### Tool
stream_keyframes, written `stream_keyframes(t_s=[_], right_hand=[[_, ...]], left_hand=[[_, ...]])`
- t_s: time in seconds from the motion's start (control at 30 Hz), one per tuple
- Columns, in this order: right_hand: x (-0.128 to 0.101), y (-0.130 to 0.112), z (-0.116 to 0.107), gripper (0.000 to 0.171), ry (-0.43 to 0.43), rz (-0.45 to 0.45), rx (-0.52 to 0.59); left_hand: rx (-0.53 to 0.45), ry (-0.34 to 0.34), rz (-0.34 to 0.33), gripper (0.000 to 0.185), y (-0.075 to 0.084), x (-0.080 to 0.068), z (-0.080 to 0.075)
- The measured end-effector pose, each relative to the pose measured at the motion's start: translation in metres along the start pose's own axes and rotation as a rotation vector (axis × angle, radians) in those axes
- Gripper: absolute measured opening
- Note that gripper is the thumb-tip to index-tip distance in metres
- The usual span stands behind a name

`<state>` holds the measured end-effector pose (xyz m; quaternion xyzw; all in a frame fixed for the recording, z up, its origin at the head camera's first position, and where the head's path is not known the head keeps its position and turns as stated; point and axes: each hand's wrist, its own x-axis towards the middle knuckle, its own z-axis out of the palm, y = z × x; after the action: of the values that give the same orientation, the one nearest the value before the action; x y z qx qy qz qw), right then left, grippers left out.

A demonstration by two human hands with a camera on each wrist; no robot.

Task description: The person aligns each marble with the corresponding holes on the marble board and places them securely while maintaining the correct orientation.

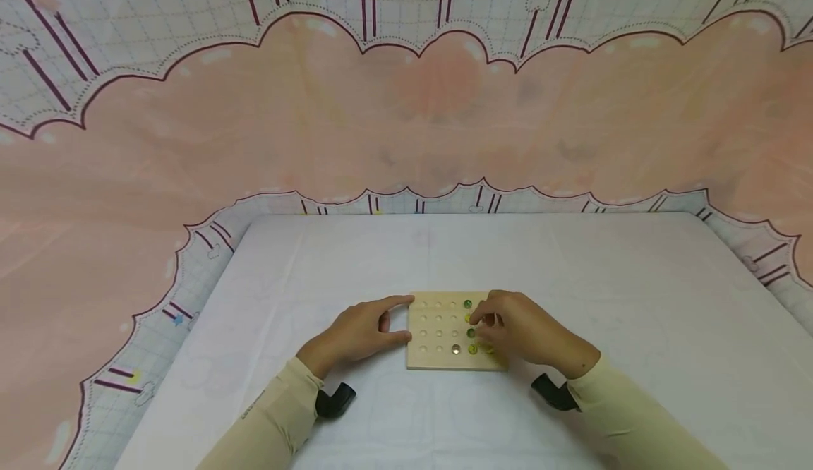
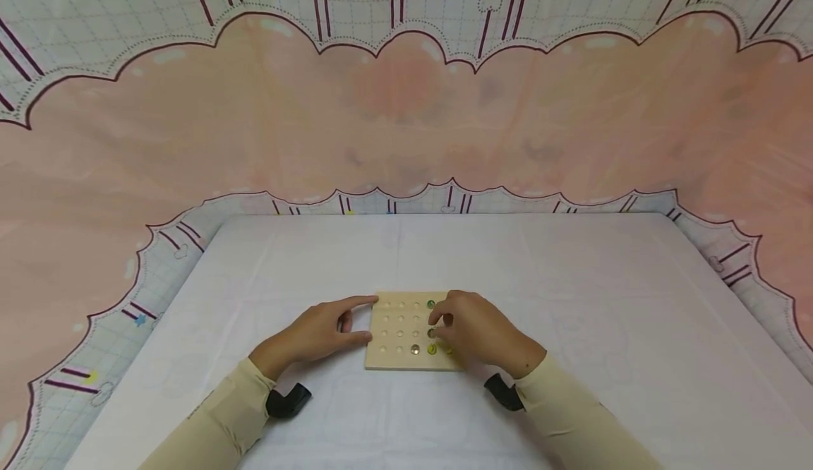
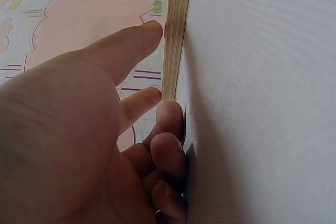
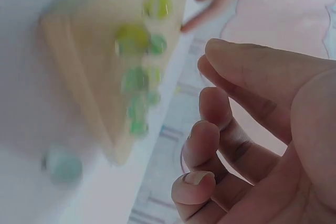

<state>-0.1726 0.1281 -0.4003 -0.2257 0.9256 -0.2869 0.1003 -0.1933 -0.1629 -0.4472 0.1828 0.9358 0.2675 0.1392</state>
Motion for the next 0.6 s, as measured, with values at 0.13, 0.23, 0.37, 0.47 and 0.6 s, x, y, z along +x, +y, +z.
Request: stream_keyframes(t_s=[0.13,0.23,0.37,0.47,0.6], right_hand=[[-0.006,0.010,-0.012,0.012,0.029,0.046,-0.016],[-0.011,0.018,-0.019,0.013,0.046,0.075,-0.020],[-0.018,0.027,-0.024,0.014,0.064,0.090,-0.035],[-0.022,0.032,-0.027,0.013,0.077,0.099,-0.054],[-0.026,0.036,-0.030,0.013,0.085,0.119,-0.066]], left_hand=[[-0.005,-0.001,-0.007,0.064,0.001,0.000,0.000],[-0.003,-0.001,-0.010,0.064,0.000,0.001,0.000],[-0.001,-0.001,-0.007,0.064,0.000,0.001,0.001],[0.000,-0.001,-0.005,0.064,0.000,0.001,0.001],[0.007,-0.003,-0.007,0.064,0.001,0.001,0.001]])
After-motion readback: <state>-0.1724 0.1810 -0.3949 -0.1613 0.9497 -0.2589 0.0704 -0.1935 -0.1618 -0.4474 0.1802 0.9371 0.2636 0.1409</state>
